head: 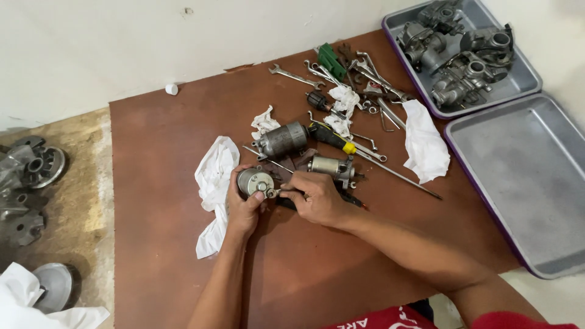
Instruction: Assembling the internal components of a starter motor and tightening the housing screws.
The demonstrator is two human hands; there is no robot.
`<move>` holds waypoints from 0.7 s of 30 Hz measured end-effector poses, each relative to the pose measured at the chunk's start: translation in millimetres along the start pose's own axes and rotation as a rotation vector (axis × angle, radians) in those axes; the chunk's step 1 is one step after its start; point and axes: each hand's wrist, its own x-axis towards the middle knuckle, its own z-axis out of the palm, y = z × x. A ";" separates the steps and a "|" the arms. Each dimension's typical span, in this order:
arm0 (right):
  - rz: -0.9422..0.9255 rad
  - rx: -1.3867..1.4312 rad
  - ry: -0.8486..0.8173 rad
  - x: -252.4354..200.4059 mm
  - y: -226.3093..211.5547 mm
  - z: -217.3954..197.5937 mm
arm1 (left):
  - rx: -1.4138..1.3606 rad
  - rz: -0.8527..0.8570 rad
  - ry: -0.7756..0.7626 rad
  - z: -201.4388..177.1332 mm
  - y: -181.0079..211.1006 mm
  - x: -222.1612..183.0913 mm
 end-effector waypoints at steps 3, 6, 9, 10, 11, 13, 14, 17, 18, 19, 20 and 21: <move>-0.003 -0.053 -0.036 2.2 2.1 -3.5 | -0.020 0.004 0.025 4.5 0.6 -0.8; 0.023 -0.109 -0.150 13.1 -2.6 -13.3 | -0.215 0.000 -0.029 -1.2 -5.3 1.8; -0.038 -0.205 -0.237 21.6 -5.9 -24.5 | -0.224 0.023 -0.036 -1.4 -10.2 3.6; -0.036 -0.202 -0.236 24.8 -7.4 -27.2 | -0.221 0.020 -0.036 -1.1 -11.5 4.0; -0.056 -0.228 -0.253 27.8 -9.0 -29.8 | -0.220 0.031 -0.039 -0.9 -13.1 3.3; -0.075 -0.251 -0.270 32.9 -13.1 -32.7 | -0.218 0.040 -0.041 -1.0 -14.2 2.9; -0.092 -0.299 -0.284 35.0 -15.7 -33.3 | -0.211 0.052 -0.032 -1.0 -13.6 3.0; -0.105 -0.364 -0.314 37.1 -16.4 -35.1 | -0.200 0.062 -0.017 2.2 -10.9 2.4; -0.106 -0.382 -0.332 37.6 -15.6 -35.3 | -0.198 0.064 -0.011 3.5 -9.5 2.0; -0.106 -0.381 -0.334 36.7 -14.5 -35.7 | -0.199 0.063 -0.009 3.9 -9.0 1.9; -0.106 -0.403 -0.345 35.9 -13.4 -36.0 | -0.192 0.057 0.006 4.3 -8.3 1.8; -0.106 -0.425 -0.355 34.8 -12.5 -36.6 | -0.186 0.051 0.019 5.0 -7.8 1.8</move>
